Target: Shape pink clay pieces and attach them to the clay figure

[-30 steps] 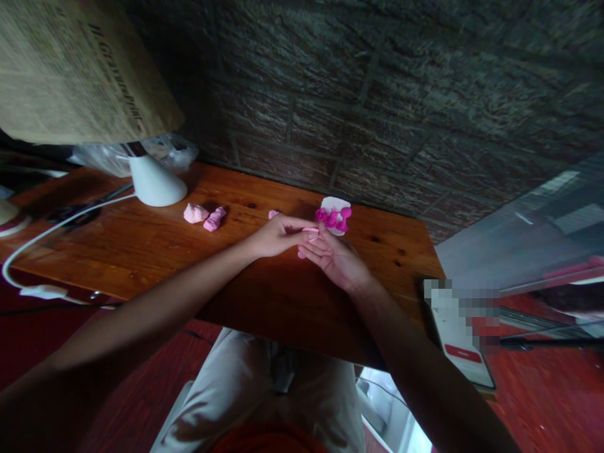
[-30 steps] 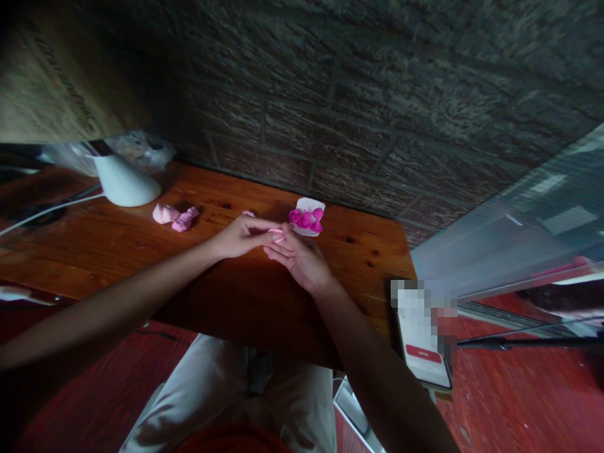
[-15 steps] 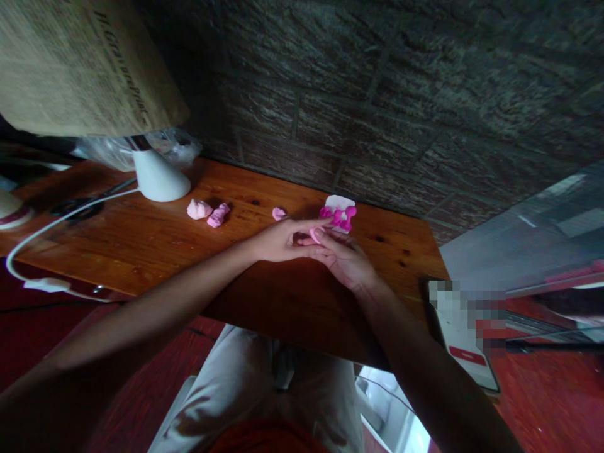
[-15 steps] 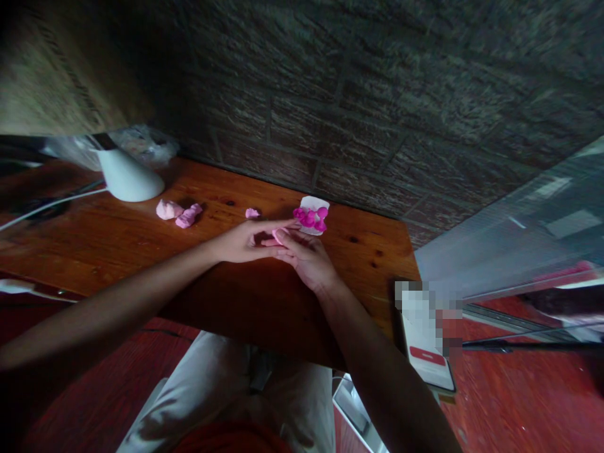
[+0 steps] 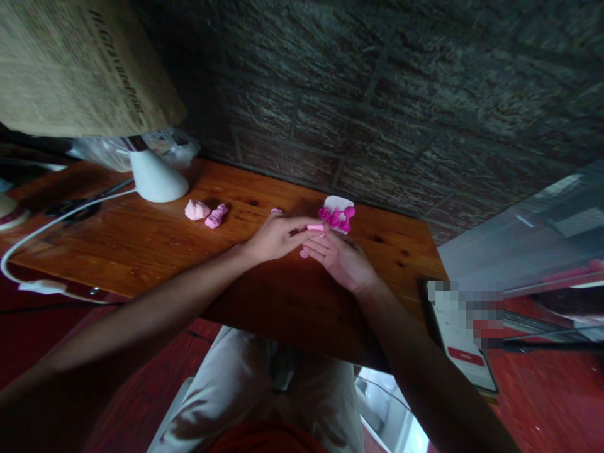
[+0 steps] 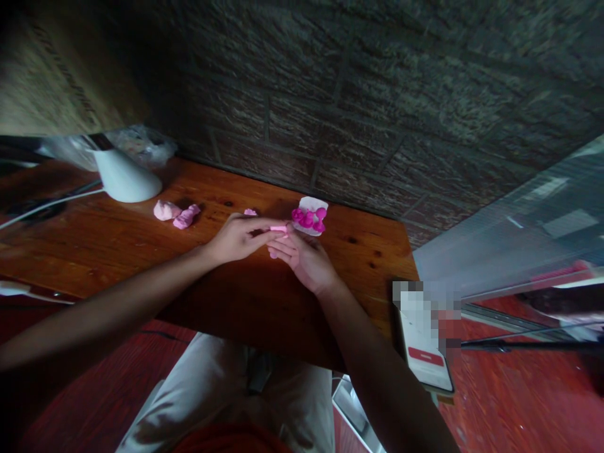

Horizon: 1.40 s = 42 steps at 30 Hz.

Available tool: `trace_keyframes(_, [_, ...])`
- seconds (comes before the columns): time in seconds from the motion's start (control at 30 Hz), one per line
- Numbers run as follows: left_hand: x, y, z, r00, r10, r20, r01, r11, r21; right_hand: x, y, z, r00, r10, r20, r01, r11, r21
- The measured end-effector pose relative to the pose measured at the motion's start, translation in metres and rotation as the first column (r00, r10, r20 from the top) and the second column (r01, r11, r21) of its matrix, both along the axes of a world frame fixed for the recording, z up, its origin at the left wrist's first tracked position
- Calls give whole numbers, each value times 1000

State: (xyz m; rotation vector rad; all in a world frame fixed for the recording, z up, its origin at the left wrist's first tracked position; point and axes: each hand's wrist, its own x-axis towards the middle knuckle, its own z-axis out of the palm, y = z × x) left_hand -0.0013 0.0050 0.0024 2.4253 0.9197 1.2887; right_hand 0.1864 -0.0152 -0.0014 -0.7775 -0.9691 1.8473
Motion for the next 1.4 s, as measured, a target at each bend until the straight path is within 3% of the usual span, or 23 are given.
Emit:
trace_keyframes(0.1, [0,-1,3,998,-29,49,30,999,-23,1,-1,-1,999,49,-18,-49,999,-13])
trace_keyframes(0.2, [0,-2,8,988,-52,147,74,986,-149,0,-3,0,996,88,-13,-89,996,-22])
trace_keyframes(0.33, [1,0,11,936,-121,331,246,897,-368,1,-6,5,990,137,-19,-137,990,-23])
trace_keyframes(0.43, [4,0,10,892,-153,425,351,828,-438,2,-5,6,993,115,-28,-115,993,1])
trace_keyframes(0.53, [8,-1,9,873,-130,470,367,810,-457,2,-4,4,997,73,-2,-73,997,37])
trace_keyframes(0.67, [12,-4,7,866,-52,497,313,831,-459,-2,-4,4,999,38,17,-39,994,99])
trace_keyframes(0.83, [12,-6,3,898,-96,430,303,843,-444,-8,-9,10,999,0,42,-7,984,177])
trace_keyframes(1.1, [18,-10,2,865,-236,442,458,731,-506,-14,-9,6,985,-150,83,115,937,330])
trace_keyframes(1.27, [18,-7,2,869,-177,462,426,745,-514,-17,-9,6,992,-112,48,97,965,245])
trace_keyframes(1.4, [14,-5,4,891,-150,429,362,805,-470,-17,-10,10,999,-49,-13,50,996,74])
